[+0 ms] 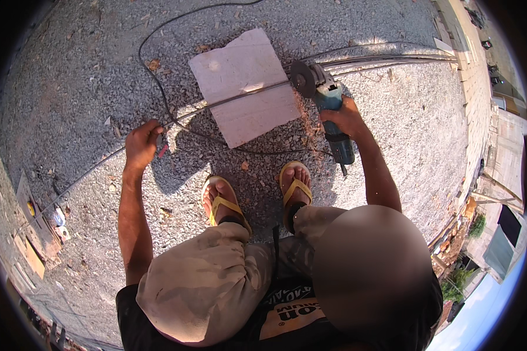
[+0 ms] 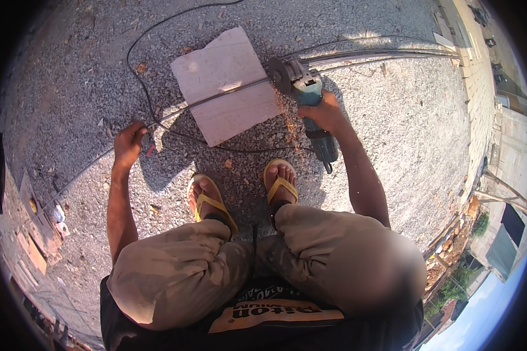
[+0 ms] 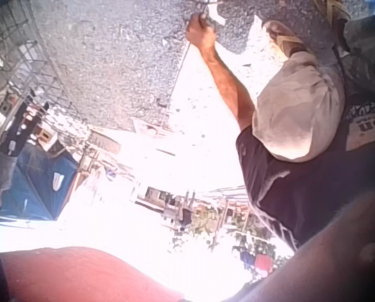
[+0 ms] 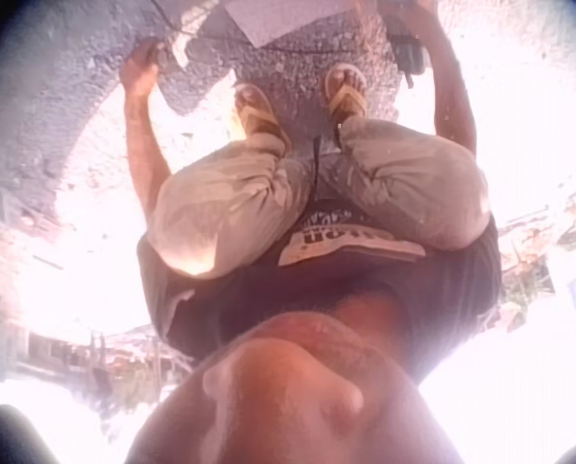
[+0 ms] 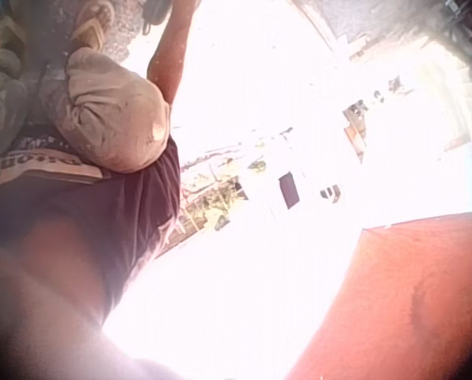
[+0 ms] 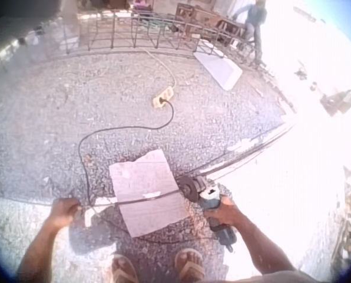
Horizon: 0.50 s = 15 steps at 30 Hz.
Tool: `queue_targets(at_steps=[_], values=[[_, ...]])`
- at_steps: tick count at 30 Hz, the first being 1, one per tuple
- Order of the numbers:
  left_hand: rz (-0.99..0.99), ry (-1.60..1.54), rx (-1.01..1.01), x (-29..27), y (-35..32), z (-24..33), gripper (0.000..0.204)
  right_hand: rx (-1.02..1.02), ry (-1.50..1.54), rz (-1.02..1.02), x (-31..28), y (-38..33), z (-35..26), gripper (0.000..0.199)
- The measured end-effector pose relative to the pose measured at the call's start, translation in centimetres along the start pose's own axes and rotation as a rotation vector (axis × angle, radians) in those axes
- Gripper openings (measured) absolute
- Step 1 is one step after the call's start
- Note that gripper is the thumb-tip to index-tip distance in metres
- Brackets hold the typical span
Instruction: The person cuts a metal rebar rod using a power angle grinder while holding the rod against a piece of tile on the ground.
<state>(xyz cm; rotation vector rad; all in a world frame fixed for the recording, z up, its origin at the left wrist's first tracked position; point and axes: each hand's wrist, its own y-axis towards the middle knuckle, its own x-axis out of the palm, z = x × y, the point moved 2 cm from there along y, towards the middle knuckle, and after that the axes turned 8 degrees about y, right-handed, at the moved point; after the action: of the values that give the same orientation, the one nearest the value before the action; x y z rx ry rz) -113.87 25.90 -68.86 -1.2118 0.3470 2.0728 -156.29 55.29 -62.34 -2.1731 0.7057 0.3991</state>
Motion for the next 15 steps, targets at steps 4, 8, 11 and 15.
queue_targets(at_steps=[4, 8, 11, 15], values=[[-0.005, -0.039, 0.022, 0.1, 0.3, -0.2, 0.009, -0.027, -0.034, 0.065, 0.0, -0.9, -0.6, 0.062], [0.010, -0.077, 0.008, 0.4, 0.2, -0.6, 0.007, -0.048, -0.068, 0.053, -0.1, -1.1, -0.8, 0.061], [-0.001, -0.064, -0.009, 0.3, 0.3, -0.2, 0.006, -0.061, -0.041, 0.042, -0.2, -1.0, -0.9, 0.062], [0.018, -0.057, 0.003, 0.3, 0.2, 0.1, 0.006, -0.019, -0.022, 0.041, -0.1, -0.6, -0.9, 0.060]])
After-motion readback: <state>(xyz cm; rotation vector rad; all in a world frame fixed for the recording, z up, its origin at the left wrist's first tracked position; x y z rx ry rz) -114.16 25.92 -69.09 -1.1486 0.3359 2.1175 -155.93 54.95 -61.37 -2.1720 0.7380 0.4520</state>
